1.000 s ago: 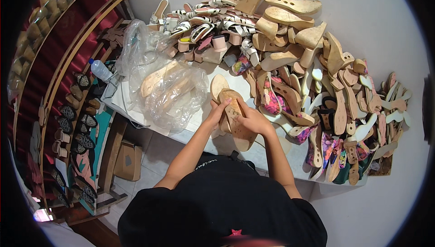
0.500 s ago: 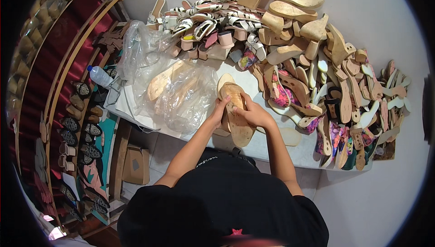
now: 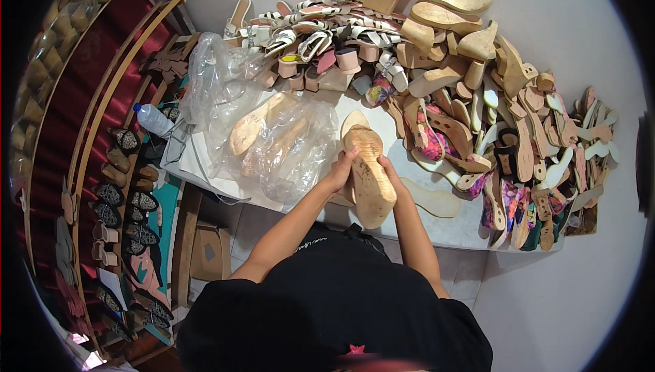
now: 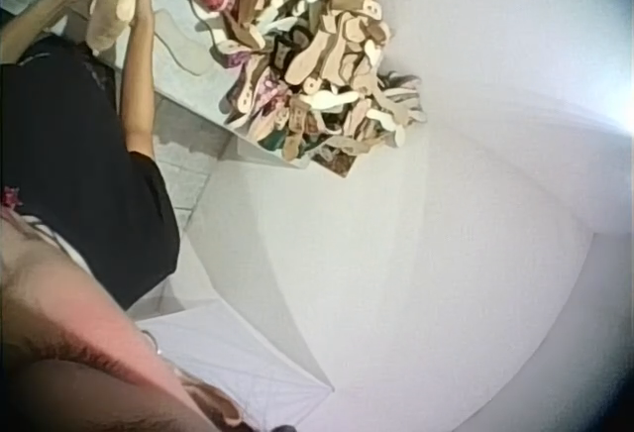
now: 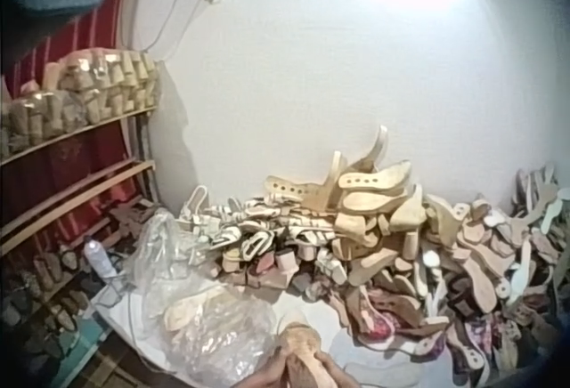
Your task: Organizing and bagging wooden shoe lasts for storage or production.
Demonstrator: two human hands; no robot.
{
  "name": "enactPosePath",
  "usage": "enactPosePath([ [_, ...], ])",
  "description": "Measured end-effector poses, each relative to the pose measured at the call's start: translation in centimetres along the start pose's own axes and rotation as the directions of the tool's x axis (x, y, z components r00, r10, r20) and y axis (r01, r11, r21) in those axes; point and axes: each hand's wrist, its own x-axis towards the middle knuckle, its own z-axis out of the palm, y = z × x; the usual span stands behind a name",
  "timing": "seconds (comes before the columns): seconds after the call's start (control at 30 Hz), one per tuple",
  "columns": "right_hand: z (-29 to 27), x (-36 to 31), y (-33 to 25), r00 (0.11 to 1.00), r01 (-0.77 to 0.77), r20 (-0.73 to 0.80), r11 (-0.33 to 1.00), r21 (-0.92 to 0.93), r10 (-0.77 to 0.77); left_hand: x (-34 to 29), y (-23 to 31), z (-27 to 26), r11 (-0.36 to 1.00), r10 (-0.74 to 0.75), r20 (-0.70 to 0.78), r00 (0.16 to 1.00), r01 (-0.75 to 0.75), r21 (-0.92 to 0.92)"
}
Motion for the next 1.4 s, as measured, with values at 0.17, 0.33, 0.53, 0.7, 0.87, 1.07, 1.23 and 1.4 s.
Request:
enactPosePath([
  [0.17,0.9,-1.3,-1.8,0.986,-0.158,0.064,0.987,0.02,0.156,-1.1,1.2,-1.9,0.862,-0.027,-0.003,1.0,0.025,0.506],
  [0.33,0.5,1.3,-0.1,0.942,-0.305,0.158,0.952,0.033,0.296,-11.2,11.0,-1.0,0.372,0.481,-0.101,0.871,-0.099,0.923],
  [0.53,5.2,5.2,1.0,0.876,-0.392,0.331,0.918,0.066,0.35,-11.9,10.7,-4.4,0.148,0.619,-0.353,0.702,0.337,0.93],
  [0.7,8.7,4.3,0.1,0.906,-0.324,0.275,0.945,-0.041,0.323,-10.6,9.6,-7.4,0.208,0.7,-0.319,0.639,0.244,0.947],
  [0.87,7.3,3.9,1.0,0.915,-0.287,0.271,0.955,-0.079,0.298,-10.5,10.2,-6.8,0.312,0.795,-0.337,0.505,0.135,0.94],
  [1.07,8.6,6.1,1.5,0.934,-0.272,0.234,0.962,-0.031,0.272,-10.1,8.7,-5.2,0.356,0.799,-0.251,0.546,-0.092,0.93],
  [1.23,10.5,6.4,1.7,0.922,-0.347,0.206,0.936,0.057,0.329,-10.0,8.1,-4.0,0.514,0.71,-0.347,0.613,-0.112,0.851],
  [1.4,10.2,6.8,2.4,0.953,-0.26,0.197,0.956,0.14,0.23,-11.6,7.9,-3.7,0.414,0.768,-0.327,0.55,-0.037,0.91],
])
